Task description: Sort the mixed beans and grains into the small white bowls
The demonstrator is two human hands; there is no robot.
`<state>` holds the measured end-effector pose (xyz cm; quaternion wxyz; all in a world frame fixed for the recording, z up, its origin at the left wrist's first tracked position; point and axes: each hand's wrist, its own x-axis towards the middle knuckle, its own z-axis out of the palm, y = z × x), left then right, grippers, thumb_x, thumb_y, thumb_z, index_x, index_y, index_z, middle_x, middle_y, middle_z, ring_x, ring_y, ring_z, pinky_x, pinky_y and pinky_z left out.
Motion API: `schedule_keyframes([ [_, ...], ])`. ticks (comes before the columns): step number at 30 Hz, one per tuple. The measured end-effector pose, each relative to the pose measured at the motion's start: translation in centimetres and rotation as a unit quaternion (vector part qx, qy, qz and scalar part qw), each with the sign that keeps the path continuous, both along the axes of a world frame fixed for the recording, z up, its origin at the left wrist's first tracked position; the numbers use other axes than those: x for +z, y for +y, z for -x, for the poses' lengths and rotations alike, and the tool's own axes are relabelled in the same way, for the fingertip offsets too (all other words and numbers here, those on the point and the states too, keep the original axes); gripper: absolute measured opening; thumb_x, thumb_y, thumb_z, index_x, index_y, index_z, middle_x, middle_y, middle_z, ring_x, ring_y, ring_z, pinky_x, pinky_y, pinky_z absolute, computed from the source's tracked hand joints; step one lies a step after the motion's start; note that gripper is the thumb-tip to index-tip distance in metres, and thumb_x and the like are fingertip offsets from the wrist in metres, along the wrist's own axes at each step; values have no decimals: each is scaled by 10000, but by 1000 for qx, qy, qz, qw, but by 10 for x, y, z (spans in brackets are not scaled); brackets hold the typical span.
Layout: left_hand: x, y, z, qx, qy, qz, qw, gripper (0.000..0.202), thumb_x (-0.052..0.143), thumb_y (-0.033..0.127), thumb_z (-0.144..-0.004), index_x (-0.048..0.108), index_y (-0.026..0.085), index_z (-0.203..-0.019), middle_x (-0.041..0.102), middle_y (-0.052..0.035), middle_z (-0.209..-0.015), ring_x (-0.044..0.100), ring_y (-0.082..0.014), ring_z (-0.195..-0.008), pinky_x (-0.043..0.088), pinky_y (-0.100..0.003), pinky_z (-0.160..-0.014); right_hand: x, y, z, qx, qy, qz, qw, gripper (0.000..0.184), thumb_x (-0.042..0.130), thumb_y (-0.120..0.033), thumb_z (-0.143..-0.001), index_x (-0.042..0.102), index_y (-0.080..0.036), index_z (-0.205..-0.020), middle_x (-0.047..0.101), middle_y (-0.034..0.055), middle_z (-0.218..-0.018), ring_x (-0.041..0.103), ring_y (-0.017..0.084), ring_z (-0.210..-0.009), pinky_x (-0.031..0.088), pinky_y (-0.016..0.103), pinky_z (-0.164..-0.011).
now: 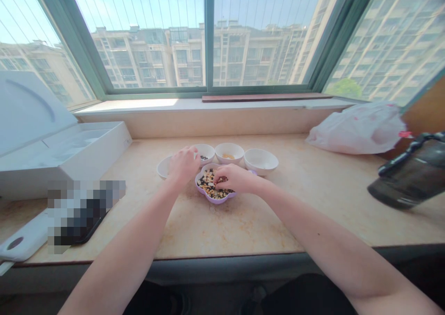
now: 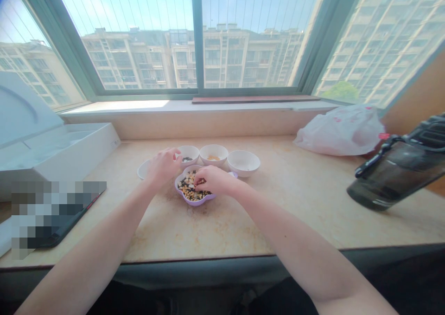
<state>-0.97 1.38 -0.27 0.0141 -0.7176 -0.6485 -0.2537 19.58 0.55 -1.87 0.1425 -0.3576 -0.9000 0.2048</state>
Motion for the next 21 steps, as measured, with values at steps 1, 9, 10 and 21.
schedule_keyframes([
  [1, 0, -1, 0, 0, -1, 2, 1000, 307, 491, 322, -977, 727, 206, -1136, 744, -137, -1071, 695, -321, -1032, 506, -414, -913, 1, 0, 0, 0, 0, -3, 1000, 83, 704, -184, -844, 778, -200, -811, 754, 22, -860, 649, 168, -762, 412, 281, -672],
  [9, 0, -5, -1, -2, 7, 9, 1000, 287, 520, 342, -967, 731, 226, -1123, 748, -119, -1053, 699, -308, -1021, 502, -398, -916, 6, -5, -1, 4, 22, -17, 1000, 154, 672, -257, -922, 814, -225, -869, 763, 35, -919, 648, 181, -794, 435, 301, -710],
  [10, 0, -5, -1, -2, 7, 10, 1000, 288, 523, 342, -965, 732, 224, -1125, 747, -120, -1053, 698, -308, -1019, 502, -398, -914, 7, -5, -1, 5, 27, -22, 999, 170, 659, -262, -934, 817, -227, -881, 766, 41, -944, 653, 186, -812, 446, 308, -731],
  [21, 1, -14, -8, -222, -30, 25, 974, 285, 497, 335, -1000, 749, 204, -987, 697, -78, -998, 659, -216, -872, 495, -311, -830, 18, -2, -7, -57, 273, 143, 950, 318, 660, -458, -912, 791, -171, -949, 747, 54, -875, 629, 164, -765, 488, 294, -720],
])
